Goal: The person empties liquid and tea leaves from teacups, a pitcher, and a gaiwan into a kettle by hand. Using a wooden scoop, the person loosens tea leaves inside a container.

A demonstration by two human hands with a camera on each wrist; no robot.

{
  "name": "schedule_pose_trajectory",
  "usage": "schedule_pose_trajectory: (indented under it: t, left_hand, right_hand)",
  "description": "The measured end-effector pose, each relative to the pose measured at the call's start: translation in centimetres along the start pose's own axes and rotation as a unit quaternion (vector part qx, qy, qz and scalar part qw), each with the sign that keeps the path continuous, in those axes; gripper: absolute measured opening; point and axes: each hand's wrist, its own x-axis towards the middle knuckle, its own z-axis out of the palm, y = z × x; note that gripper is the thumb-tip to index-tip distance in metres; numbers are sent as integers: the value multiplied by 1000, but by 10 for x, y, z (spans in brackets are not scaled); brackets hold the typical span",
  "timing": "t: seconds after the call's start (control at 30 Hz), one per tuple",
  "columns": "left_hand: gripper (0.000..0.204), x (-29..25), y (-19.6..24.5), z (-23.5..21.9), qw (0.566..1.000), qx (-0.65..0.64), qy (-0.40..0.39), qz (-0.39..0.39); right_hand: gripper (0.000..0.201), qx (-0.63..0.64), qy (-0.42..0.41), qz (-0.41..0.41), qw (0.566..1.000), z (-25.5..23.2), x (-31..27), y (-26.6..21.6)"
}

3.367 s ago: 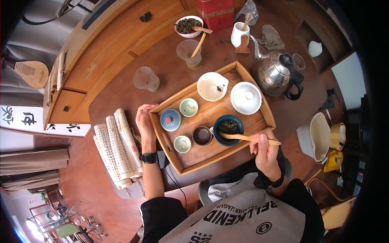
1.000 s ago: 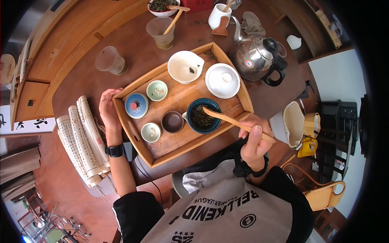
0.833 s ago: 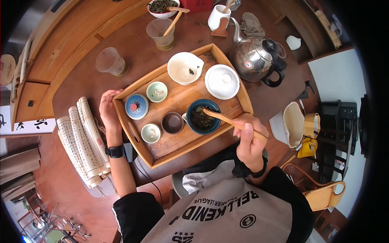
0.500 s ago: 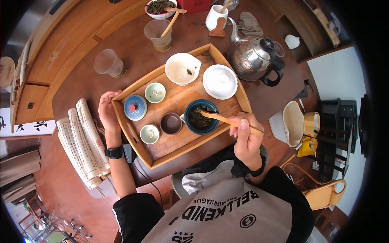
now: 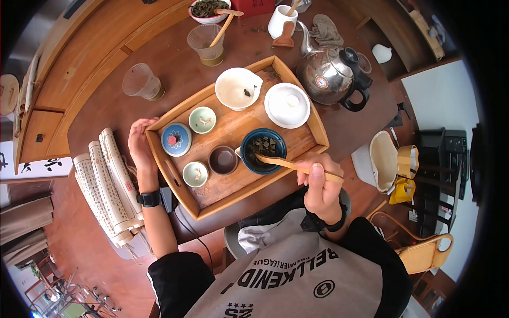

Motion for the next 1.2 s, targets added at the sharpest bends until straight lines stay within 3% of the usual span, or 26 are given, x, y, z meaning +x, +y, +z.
schedule_pose_trajectory:
  t: [0.27, 0.33, 0.97, 1.07, 1.17, 1.2]
  left_hand:
    - [28, -1, 1, 3, 1000, 7, 8, -5]
    - [28, -1, 2, 2, 1000, 3, -1, -3]
    - [26, 1, 0, 1, 1000, 2, 11, -6]
    - [26, -1, 0, 1, 1000, 6, 11, -7]
    - [27, 0, 0, 2, 1000, 8, 10, -7]
    - [27, 0, 0, 2, 1000, 7, 13, -9]
  right_hand:
    - [30, -5, -40, 25, 999, -2, -1, 0]
    - [26, 7, -4, 32, 999, 0, 0, -1]
    - [28, 45, 11, 78, 996, 0, 0, 7]
    - [27, 42, 26, 67, 997, 3, -3, 5]
    - [25, 3, -21, 46, 999, 0, -1, 3]
    - [24, -45, -22, -21, 999, 1, 5, 0]
